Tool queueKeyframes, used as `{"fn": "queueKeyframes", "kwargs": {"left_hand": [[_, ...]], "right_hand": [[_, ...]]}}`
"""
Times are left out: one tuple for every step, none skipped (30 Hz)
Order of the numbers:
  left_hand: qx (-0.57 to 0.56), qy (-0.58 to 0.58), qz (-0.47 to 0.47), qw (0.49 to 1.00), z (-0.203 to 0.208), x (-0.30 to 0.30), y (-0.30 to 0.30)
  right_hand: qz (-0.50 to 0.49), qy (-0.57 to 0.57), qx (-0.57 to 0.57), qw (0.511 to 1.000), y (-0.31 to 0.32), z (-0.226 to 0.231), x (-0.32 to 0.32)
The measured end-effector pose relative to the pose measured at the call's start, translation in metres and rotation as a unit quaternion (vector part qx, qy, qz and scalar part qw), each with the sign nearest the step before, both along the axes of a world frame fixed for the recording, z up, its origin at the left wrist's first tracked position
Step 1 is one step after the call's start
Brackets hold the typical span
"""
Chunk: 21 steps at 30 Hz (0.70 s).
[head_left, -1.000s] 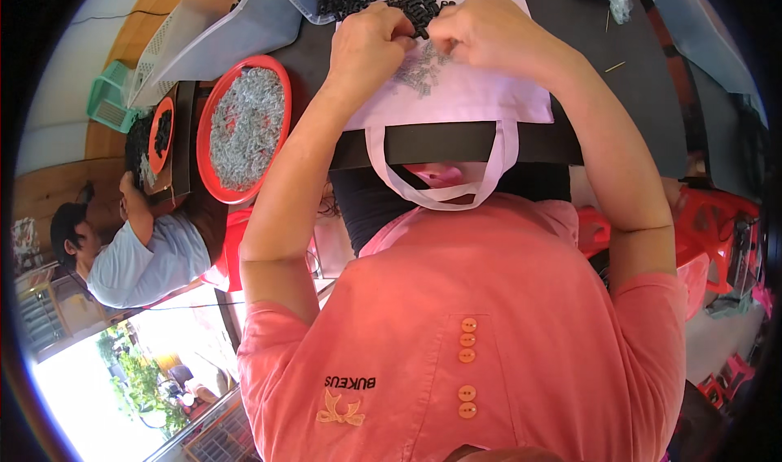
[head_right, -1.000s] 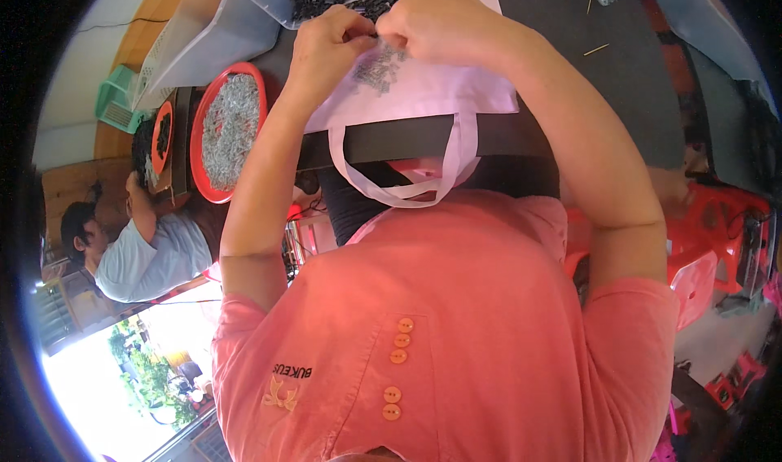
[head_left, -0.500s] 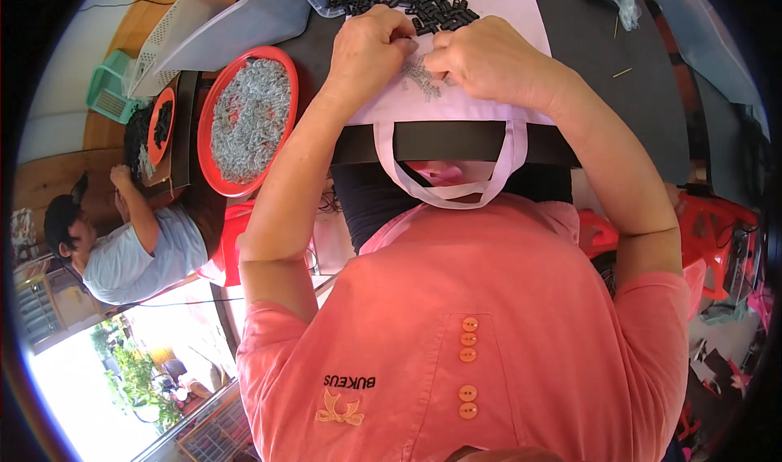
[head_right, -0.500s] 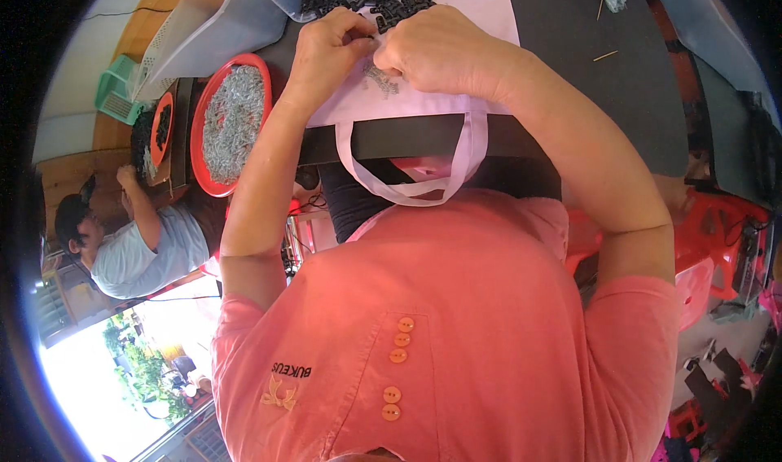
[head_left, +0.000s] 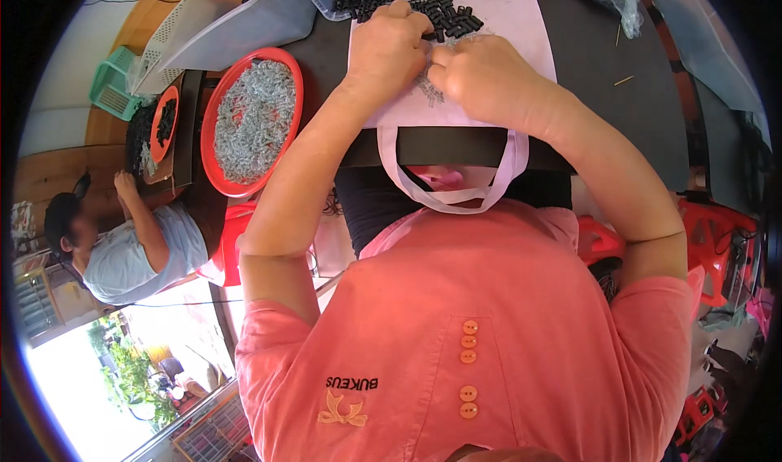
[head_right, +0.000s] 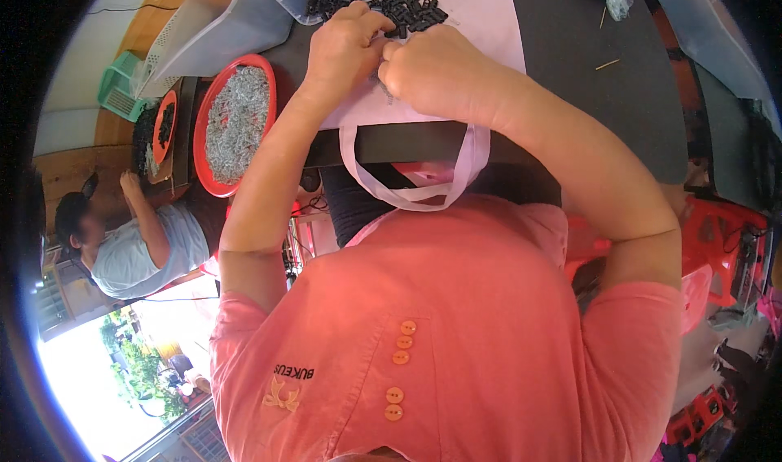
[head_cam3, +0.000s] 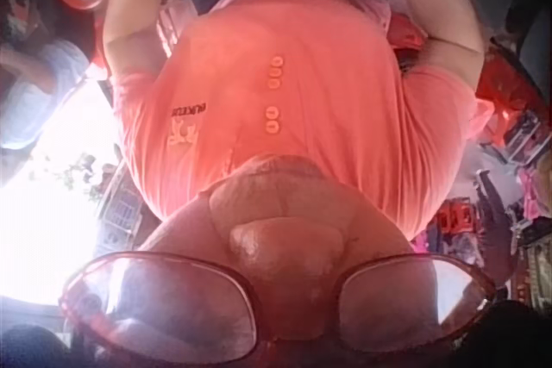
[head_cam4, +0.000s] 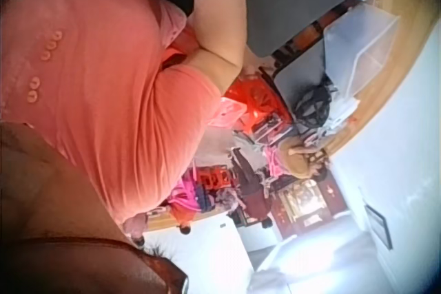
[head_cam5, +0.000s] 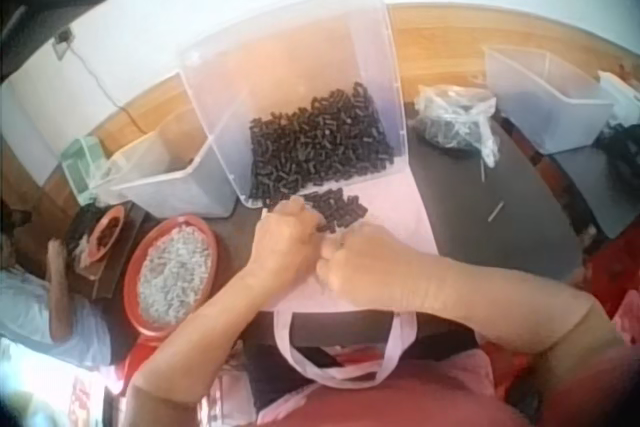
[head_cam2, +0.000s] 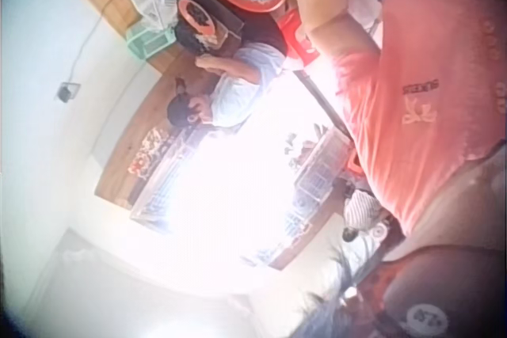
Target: The person assembles small components by fitting metal pins into black plastic pieces by hand on a table.
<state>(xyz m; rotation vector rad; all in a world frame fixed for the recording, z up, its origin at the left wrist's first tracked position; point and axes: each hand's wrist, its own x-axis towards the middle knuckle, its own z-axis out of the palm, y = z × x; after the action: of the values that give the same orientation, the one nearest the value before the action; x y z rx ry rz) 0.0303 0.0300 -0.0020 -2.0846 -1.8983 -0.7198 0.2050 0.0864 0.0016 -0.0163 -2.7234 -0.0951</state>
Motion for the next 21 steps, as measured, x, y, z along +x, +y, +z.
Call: {"fn": "queueKeyframes", "kwargs": {"left_hand": [[-0.003,0.021,0.008,1.000,0.000,0.002,0.001],[-0.006,0.042,0.014,0.999,0.000,0.002,0.002],[-0.004,0.042,0.013,0.999,0.000,0.003,0.003],[-0.009,0.049,0.007,0.999,-0.001,0.003,0.004],[-0.014,0.056,0.002,0.998,-0.001,0.003,0.004],[-0.012,0.056,0.001,0.998,-0.001,0.003,0.004],[-0.017,0.059,0.003,0.998,-0.002,0.003,0.004],[-0.021,0.063,0.004,0.998,-0.003,0.004,0.004],[-0.020,0.061,0.004,0.998,-0.003,0.004,0.004],[0.006,0.057,-0.011,0.998,-0.003,0.005,0.003],[0.031,0.052,-0.024,0.998,-0.003,0.005,0.003],[0.033,0.050,-0.022,0.998,-0.004,0.005,0.003],[0.061,-0.036,-0.031,0.997,-0.005,0.004,0.002],[0.090,-0.122,-0.045,0.987,-0.004,0.006,0.003],[0.092,-0.126,-0.047,0.987,0.002,0.010,0.003],[0.004,-0.321,-0.040,0.946,0.010,0.015,0.001],[-0.084,-0.500,-0.031,0.861,0.019,0.019,-0.002],[-0.085,-0.552,-0.049,0.828,0.026,0.023,-0.003],[-0.083,-0.554,-0.050,0.827,0.027,0.026,-0.002],[-0.086,-0.578,-0.055,0.809,0.028,0.027,-0.002],[-0.089,-0.602,-0.060,0.791,0.029,0.026,-0.003]], "right_hand": [[-0.006,0.002,0.023,1.000,-0.003,-0.001,0.000],[-0.007,0.003,0.024,1.000,-0.008,0.000,0.000],[-0.032,-0.008,0.036,0.999,-0.015,0.001,0.000],[-0.057,-0.020,0.047,0.997,-0.019,0.002,0.000],[-0.058,-0.020,0.048,0.997,-0.022,0.004,0.000],[-0.070,-0.031,0.045,0.996,-0.023,0.007,0.000],[-0.082,-0.043,0.042,0.995,-0.023,0.008,0.000],[-0.083,-0.044,0.043,0.995,-0.021,0.008,0.000],[-0.068,-0.015,0.015,0.997,-0.017,0.006,-0.001],[-0.053,0.014,-0.014,0.998,-0.013,0.005,-0.001],[-0.052,0.013,-0.012,0.999,-0.009,0.007,-0.001],[-0.072,0.036,-0.045,0.996,-0.003,0.010,0.002],[-0.092,0.059,-0.078,0.991,0.003,0.015,0.003],[-0.093,0.057,-0.075,0.991,0.013,0.023,0.007],[-0.091,0.071,-0.238,0.964,0.026,0.030,0.010],[-0.087,0.084,-0.395,0.911,0.037,0.034,0.011],[-0.071,0.096,-0.534,0.837,0.043,0.034,0.009],[-0.072,0.094,-0.532,0.838,0.044,0.033,0.009],[-0.079,0.107,-0.575,0.807,0.045,0.035,0.007],[-0.085,0.119,-0.616,0.774,0.045,0.036,0.003],[-0.084,0.118,-0.615,0.775,0.044,0.036,0.000]]}}
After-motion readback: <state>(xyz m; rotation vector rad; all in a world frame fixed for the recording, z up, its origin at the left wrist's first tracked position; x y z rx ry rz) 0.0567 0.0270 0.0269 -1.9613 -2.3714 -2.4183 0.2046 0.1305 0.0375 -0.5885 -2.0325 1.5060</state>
